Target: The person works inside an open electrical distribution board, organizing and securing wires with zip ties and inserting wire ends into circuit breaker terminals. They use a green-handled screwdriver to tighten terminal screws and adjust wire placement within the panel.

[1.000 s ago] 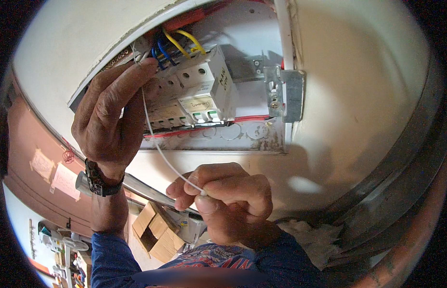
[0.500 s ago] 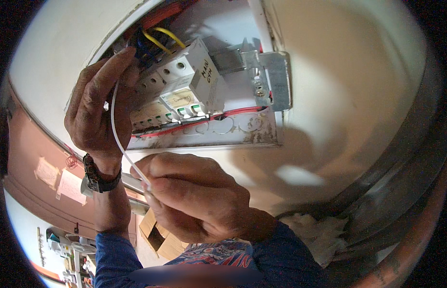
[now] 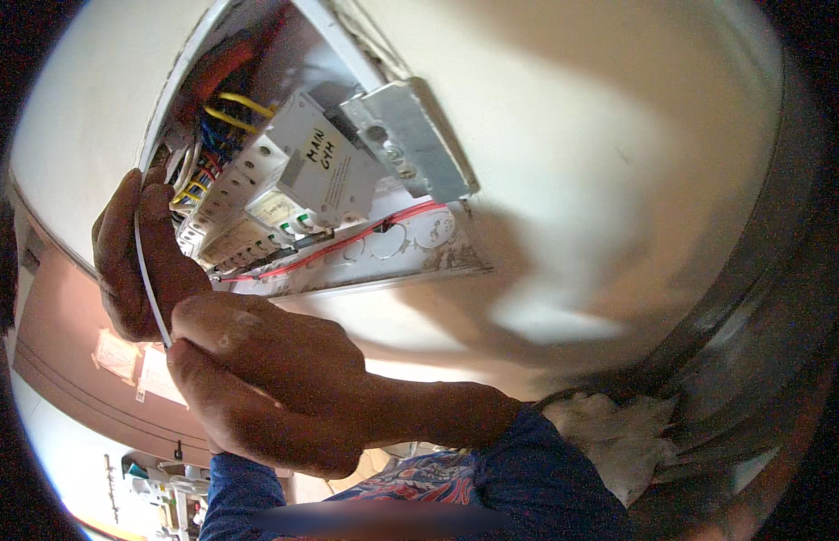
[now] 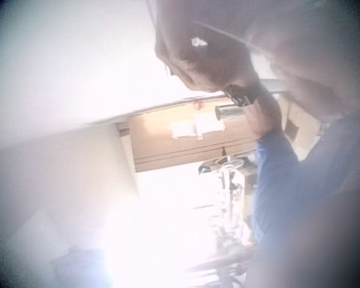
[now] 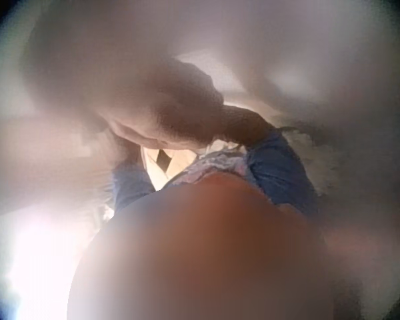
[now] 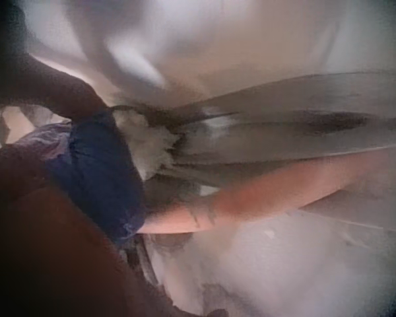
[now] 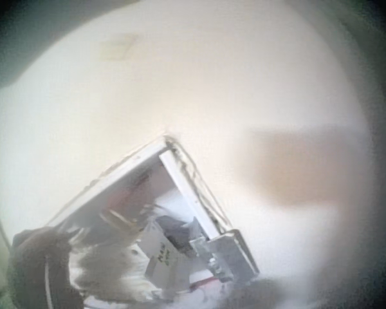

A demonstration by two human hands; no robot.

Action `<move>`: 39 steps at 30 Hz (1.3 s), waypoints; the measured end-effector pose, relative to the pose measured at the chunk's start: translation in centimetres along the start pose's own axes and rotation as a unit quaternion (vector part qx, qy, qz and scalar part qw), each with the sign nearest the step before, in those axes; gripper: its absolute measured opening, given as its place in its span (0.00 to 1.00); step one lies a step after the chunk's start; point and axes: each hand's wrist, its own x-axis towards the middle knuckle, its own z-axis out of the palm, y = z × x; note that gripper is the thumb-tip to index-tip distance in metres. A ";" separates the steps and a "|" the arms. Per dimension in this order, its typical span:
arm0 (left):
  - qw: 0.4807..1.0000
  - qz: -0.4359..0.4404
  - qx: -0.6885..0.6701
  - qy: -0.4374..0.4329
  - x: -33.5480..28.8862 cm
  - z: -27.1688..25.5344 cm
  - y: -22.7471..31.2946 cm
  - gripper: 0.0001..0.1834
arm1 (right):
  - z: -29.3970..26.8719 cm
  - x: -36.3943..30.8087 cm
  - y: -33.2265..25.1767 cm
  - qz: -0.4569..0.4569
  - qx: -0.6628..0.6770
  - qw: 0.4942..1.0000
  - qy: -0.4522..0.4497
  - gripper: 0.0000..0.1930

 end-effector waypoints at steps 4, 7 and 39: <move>0.998 -0.060 0.012 0.025 0.3 0.3 0.1 0.11 | 1.1 0.3 1.1 -0.075 -0.025 0.996 0.029 0.19; 0.998 -0.057 0.014 0.029 0.5 0.7 -0.3 0.11 | 2.1 0.4 2.0 -0.139 -0.043 0.987 0.066 0.17; 0.997 0.011 0.073 0.012 3.5 1.4 -0.5 0.12 | -0.9 3.9 -0.1 -0.072 -0.059 0.996 -0.018 0.20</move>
